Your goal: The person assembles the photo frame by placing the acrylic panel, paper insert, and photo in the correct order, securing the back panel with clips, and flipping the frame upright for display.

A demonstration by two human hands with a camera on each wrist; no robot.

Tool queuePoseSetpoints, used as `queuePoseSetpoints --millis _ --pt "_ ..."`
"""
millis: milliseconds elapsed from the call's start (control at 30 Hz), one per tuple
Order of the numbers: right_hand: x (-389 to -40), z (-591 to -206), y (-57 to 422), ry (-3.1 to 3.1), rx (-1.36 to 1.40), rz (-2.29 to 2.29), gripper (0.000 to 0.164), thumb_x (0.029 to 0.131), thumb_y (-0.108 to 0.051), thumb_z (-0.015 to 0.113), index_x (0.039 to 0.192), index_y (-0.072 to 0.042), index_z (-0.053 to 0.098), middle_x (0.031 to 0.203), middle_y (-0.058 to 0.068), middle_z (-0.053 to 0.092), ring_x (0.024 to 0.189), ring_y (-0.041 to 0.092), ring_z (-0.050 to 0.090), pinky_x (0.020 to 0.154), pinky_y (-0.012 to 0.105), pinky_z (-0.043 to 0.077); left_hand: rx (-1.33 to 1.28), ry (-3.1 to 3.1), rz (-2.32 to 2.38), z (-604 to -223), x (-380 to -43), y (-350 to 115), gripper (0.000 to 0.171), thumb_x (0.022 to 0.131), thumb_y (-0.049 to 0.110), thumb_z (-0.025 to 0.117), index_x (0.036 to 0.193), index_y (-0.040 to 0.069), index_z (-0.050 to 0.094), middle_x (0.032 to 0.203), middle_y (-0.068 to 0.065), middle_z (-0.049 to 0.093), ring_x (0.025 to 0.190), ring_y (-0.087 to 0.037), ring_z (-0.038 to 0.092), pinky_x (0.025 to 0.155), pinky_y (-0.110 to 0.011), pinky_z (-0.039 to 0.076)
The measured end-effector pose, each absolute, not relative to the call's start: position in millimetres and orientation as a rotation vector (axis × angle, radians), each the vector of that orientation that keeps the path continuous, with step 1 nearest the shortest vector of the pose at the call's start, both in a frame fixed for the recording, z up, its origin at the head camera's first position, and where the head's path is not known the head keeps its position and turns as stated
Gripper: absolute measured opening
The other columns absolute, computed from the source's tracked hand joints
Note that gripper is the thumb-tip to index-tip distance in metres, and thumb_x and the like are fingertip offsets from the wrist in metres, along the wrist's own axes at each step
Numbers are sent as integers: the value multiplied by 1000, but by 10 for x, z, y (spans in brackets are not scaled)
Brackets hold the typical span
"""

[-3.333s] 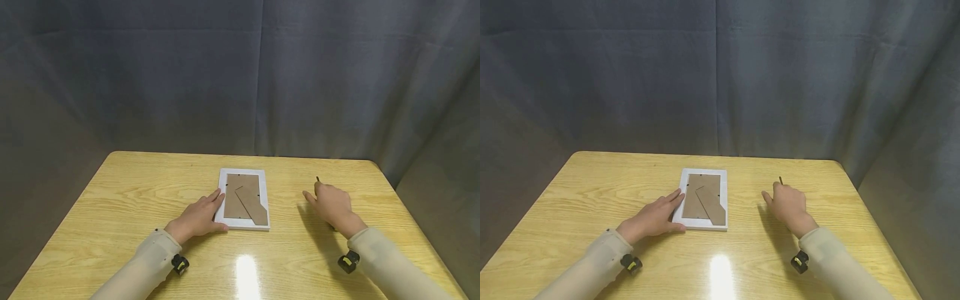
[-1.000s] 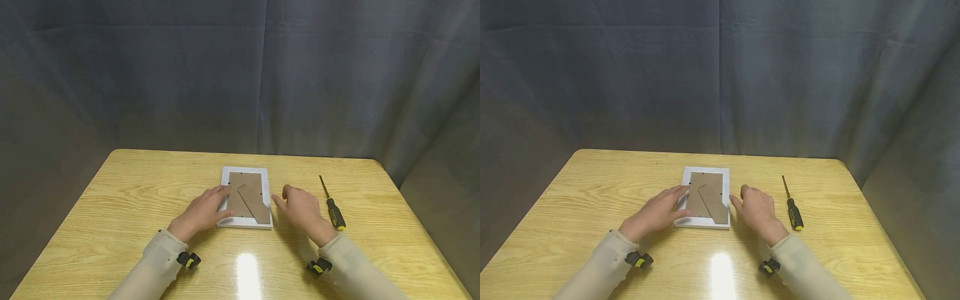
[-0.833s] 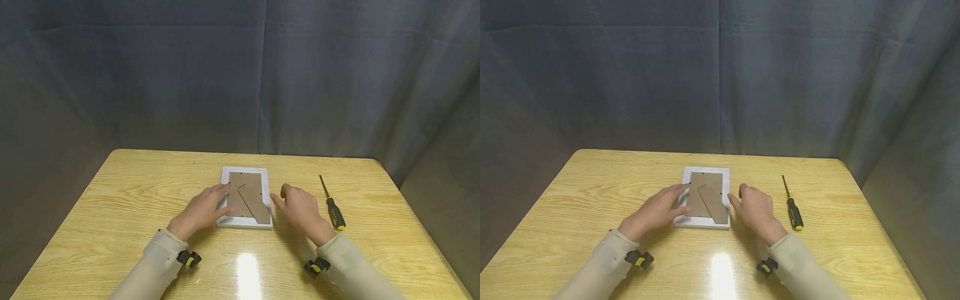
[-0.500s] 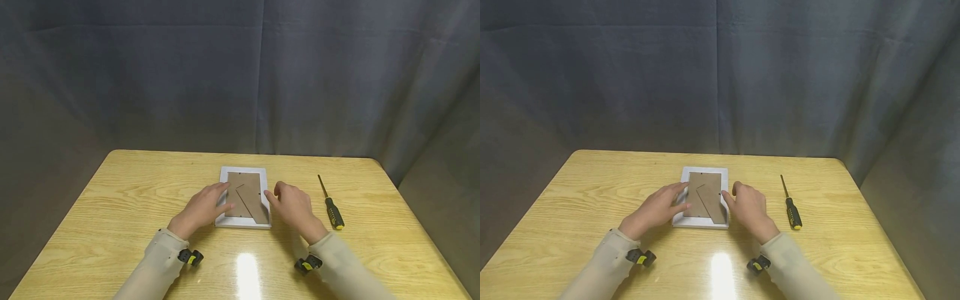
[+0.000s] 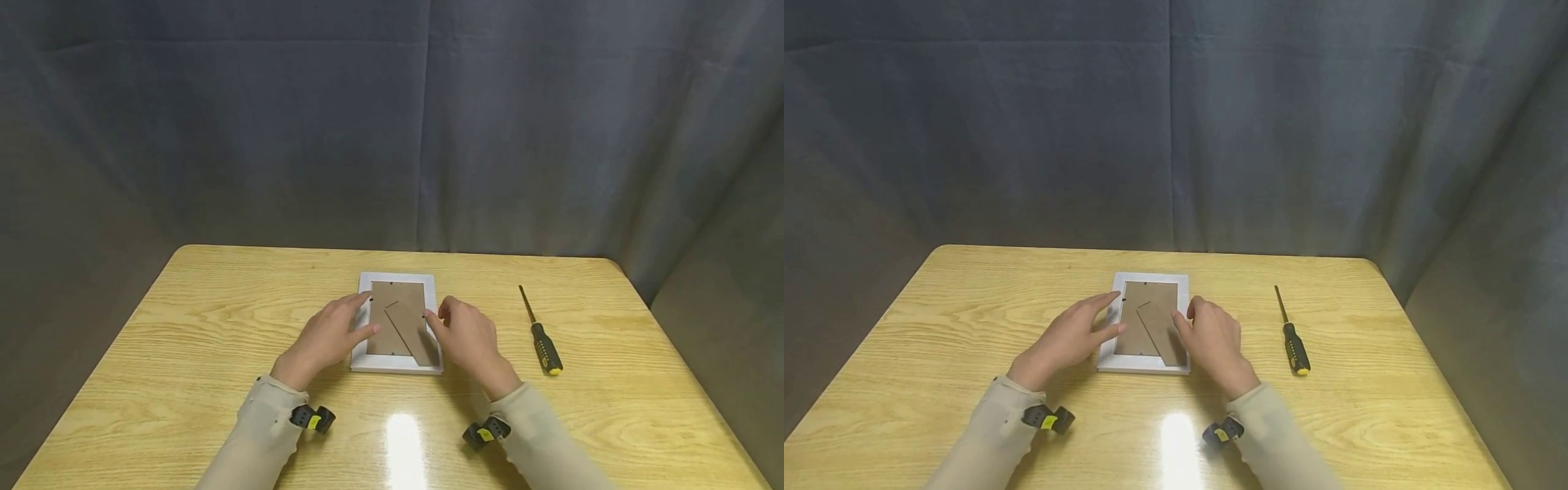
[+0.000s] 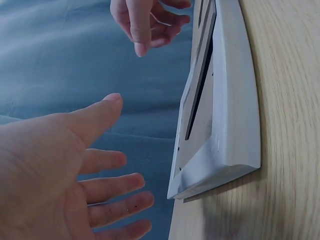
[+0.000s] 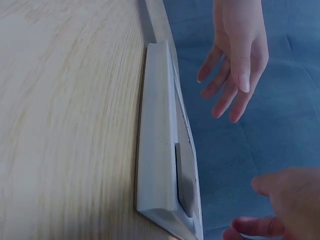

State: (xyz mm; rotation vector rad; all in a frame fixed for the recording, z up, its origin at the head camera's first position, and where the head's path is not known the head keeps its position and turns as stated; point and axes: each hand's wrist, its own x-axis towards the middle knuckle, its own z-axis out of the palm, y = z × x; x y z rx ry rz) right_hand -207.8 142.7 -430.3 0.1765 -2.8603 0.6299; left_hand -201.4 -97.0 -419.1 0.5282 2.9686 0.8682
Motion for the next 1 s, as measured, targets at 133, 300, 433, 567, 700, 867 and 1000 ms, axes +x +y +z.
queuePoseSetpoints --millis 133,300,433,567,700,867,1000 --pt "-2088 -4338 1415 -2858 152 649 34 88 -46 56 84 -13 62 72 -1 58 58 14 50 48 33 39 526 2976 888 -4207 -2016 -986 69 89 47 57 144 9 41 145 -13 42 132 -30 40 104 -47 33" --pt "-2084 -4370 1389 -2867 132 674 37 88 -47 54 96 -12 65 84 2 62 65 14 53 52 33 42 496 2986 880 -4255 -2016 -1001 69 89 46 57 144 9 42 145 -15 42 131 -31 39 104 -49 33" --pt "-2076 -4396 1375 -2873 130 671 40 88 -46 55 106 -12 65 92 5 63 70 16 55 54 34 44 474 2995 861 -4293 -2011 -1004 69 89 47 56 144 8 41 146 -16 40 132 -33 37 103 -51 33" --pt "-2080 -4418 1367 -2875 127 664 44 86 -46 59 114 -11 64 98 7 64 77 19 59 56 36 46 457 3024 844 -4336 -2018 -1011 72 88 47 57 144 5 41 147 -18 38 132 -35 37 101 -52 35" --pt "-2096 -4448 1365 -2908 125 647 53 83 -48 62 119 -9 62 93 6 62 74 18 57 54 34 45 434 3063 805 -4381 -2041 -1012 74 87 46 59 142 1 42 146 -20 38 131 -37 38 98 -53 38" --pt "-2100 -4479 1366 -2954 132 620 61 81 -50 63 122 -5 61 86 6 59 65 17 51 51 34 43 378 3082 683 -4442 -2068 -997 78 86 50 58 141 -3 41 147 -23 36 131 -38 36 97 -52 39" --pt "-2101 -4499 1367 -2972 133 597 62 80 -49 63 121 -2 61 86 7 59 65 18 50 52 35 43 350 3087 587 -4487 -2075 -975 78 86 53 57 137 -5 45 145 -24 38 130 -38 38 97 -51 40"
